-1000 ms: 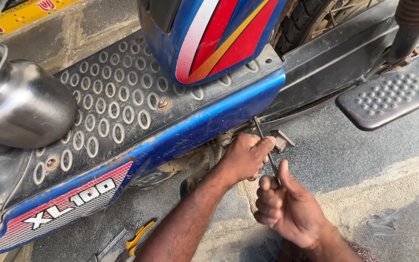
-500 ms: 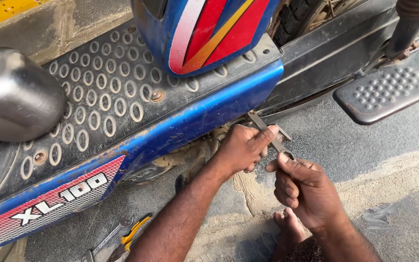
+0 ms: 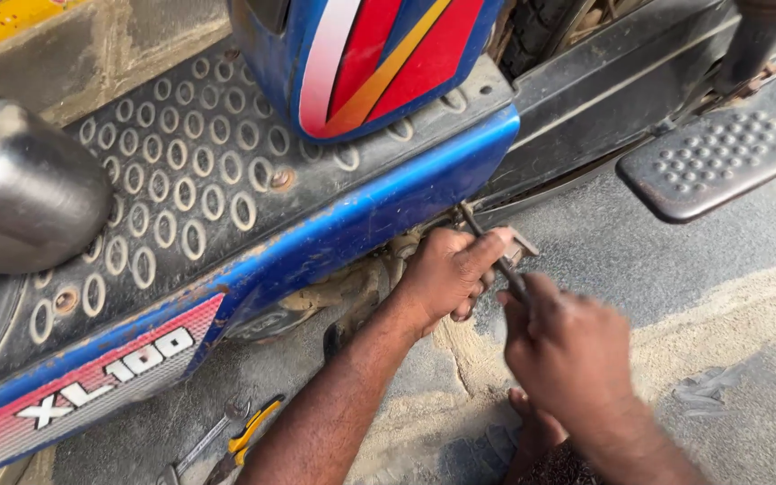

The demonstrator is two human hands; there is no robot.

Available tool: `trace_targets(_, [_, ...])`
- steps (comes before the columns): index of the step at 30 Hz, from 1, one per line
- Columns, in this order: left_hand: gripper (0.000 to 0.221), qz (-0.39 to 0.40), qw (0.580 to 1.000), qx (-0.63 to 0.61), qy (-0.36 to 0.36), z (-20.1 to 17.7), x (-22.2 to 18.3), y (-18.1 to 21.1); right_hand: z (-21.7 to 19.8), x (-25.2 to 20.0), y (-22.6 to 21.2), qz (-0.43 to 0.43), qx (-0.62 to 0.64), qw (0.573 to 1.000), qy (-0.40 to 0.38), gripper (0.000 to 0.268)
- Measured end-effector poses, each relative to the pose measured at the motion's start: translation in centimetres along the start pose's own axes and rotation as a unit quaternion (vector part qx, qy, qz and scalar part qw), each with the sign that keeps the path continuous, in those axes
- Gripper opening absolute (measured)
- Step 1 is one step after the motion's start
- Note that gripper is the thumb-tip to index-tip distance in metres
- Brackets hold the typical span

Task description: The person sits on the ground beside a blue TVS XL100 moped and uses wrenches to loosen and tighten bolts around the footboard and footrest area. They set a steel pot on the floorboard, work a bolt near the side stand, then reposition to the rear footrest and continue turning a fastener with a spanner by hand.

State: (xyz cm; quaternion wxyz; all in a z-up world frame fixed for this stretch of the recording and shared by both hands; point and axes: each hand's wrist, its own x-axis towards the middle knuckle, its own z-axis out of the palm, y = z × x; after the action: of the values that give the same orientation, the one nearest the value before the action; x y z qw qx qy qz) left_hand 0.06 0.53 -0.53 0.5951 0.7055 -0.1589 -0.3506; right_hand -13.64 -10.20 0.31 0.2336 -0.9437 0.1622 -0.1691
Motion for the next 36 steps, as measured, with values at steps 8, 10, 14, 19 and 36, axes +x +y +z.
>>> trace_targets(8, [0.045,-0.025,0.994,-0.088,-0.064,-0.9,0.8,-1.7,2.4,-1.8,1.9,0.162,0.728,0.566,-0.351,0.079])
trace_targets(10, [0.042,-0.008,0.986,-0.128,-0.105,-1.0,0.8,-1.6,1.6,-1.4,-0.3,0.051,0.881,0.300,-0.363,0.074])
trace_targets(14, [0.045,-0.013,0.989,-0.112,-0.093,-1.5,0.5,-1.4,2.6,-1.4,1.5,0.152,0.909,0.253,-0.294,0.049])
trace_targets(19, [0.045,-0.013,0.985,-0.113,-0.128,-2.0,0.2,-1.1,3.8,-1.4,2.7,0.135,0.834,0.478,-0.240,0.026])
trace_targets(36, [0.054,0.004,0.996,0.084,-0.037,-1.0,-0.2,-0.7,3.6,-1.1,2.7,0.261,0.723,0.572,-0.287,0.052])
